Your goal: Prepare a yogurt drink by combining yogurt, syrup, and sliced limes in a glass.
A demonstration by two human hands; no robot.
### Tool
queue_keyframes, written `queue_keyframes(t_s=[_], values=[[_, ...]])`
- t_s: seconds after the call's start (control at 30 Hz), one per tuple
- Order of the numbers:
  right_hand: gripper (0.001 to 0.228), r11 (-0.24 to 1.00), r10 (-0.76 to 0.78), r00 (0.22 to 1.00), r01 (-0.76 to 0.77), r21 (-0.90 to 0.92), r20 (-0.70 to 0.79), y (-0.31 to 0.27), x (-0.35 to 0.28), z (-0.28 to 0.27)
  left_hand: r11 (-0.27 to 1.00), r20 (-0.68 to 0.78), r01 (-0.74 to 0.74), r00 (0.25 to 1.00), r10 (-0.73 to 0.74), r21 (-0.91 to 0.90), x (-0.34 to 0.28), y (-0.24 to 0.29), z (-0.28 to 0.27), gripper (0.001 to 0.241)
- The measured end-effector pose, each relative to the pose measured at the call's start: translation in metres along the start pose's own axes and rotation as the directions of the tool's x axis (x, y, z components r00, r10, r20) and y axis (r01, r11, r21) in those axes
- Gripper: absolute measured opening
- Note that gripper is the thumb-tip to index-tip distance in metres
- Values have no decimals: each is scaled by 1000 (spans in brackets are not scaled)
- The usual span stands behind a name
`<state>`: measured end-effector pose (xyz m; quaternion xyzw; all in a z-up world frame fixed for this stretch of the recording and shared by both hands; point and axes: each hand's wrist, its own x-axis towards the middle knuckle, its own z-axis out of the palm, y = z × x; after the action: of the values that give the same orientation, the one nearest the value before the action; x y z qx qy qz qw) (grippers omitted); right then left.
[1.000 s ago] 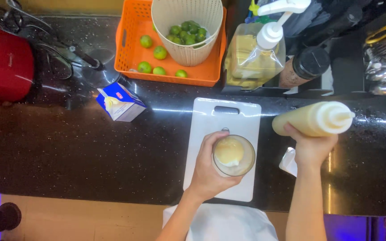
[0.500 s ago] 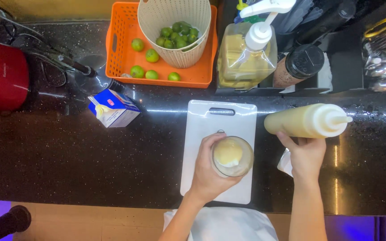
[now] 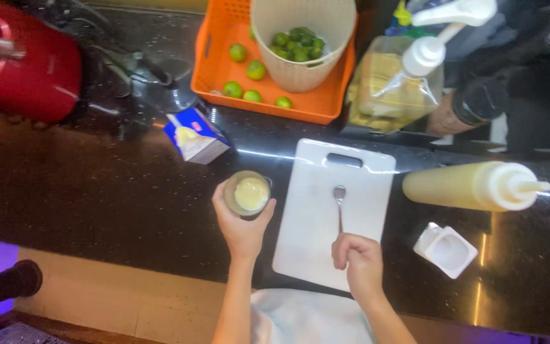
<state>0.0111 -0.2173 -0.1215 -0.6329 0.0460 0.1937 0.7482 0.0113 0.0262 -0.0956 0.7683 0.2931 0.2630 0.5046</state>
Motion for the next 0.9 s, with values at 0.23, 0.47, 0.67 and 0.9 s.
queue_keyframes(t_s=[0.23,0.47,0.67,0.9], values=[[23,972,136,985,-113,-205,104,-30,19,58,992,-71,1,997,-9,-124,-10,-17,-8,90],[23,935,-85,996,77,-345,-9,-72,86,86,937,-206,-332,915,348,105,-34,14,-28,83],[24,664,-488,873,382,-643,15,-120,162,112,938,217,-311,916,339,-150,-11,43,43,17],[27,277,-497,846,365,-889,192,-69,219,101,960,152,87,987,-47,-267,39,25,109,34]])
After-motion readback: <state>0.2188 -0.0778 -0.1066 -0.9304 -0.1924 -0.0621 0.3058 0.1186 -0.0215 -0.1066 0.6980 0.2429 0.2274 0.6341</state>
